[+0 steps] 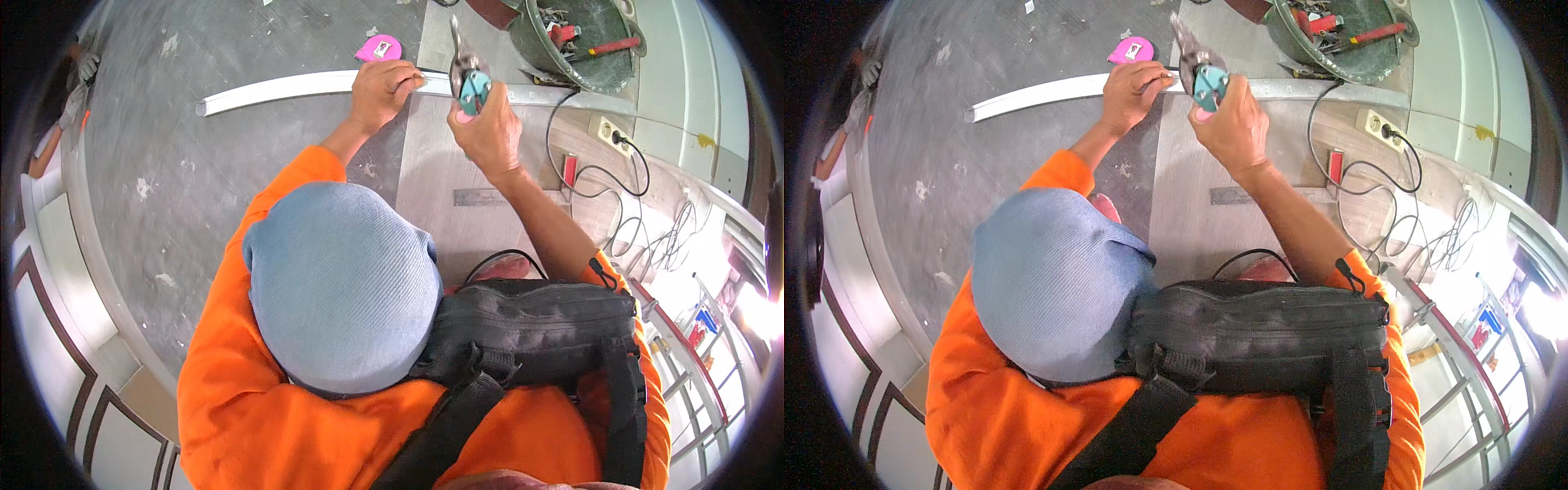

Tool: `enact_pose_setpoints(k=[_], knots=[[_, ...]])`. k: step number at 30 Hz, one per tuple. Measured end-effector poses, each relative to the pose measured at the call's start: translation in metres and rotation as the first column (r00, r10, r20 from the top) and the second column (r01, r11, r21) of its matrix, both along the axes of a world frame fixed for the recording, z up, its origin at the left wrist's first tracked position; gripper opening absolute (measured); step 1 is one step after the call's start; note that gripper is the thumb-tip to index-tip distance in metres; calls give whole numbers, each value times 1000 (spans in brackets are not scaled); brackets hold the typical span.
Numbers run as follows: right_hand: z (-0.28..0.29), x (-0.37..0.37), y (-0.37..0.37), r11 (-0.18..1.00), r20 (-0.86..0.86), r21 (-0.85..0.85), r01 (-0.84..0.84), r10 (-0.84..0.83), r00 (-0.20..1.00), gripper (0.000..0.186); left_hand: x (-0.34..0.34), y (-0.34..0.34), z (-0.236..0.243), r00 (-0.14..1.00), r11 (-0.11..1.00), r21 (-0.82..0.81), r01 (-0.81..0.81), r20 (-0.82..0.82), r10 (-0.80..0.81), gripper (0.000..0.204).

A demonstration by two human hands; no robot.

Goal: The person cuts a metal profile using an angle grinder and shears, then picks up items from a bucket.

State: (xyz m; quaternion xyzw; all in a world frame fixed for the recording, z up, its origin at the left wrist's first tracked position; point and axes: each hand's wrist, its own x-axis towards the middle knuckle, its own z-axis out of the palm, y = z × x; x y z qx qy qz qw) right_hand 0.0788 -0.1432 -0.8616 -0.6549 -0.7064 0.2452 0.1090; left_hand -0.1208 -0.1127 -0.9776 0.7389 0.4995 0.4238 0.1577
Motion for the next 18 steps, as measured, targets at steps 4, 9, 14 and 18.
enact_pose_setpoints(k=[4,9,14,18], knots=[[-14,6,0,991,110,-116,-70,82,991,38,-2,-3,4,999,1000,-16,-21,-49,20,13],[-2,-1,3,999,-4,40,-37,37,999,39,-3,-5,7,999,999,-28,-22,-26,21,15],[-23,14,0,989,132,-109,-96,110,985,43,-7,-4,7,998,997,-72,3,-62,-8,14],[-7,25,7,997,-5,-17,79,-79,997,43,2,-7,14,955,963,-268,-36,274,112,11]])
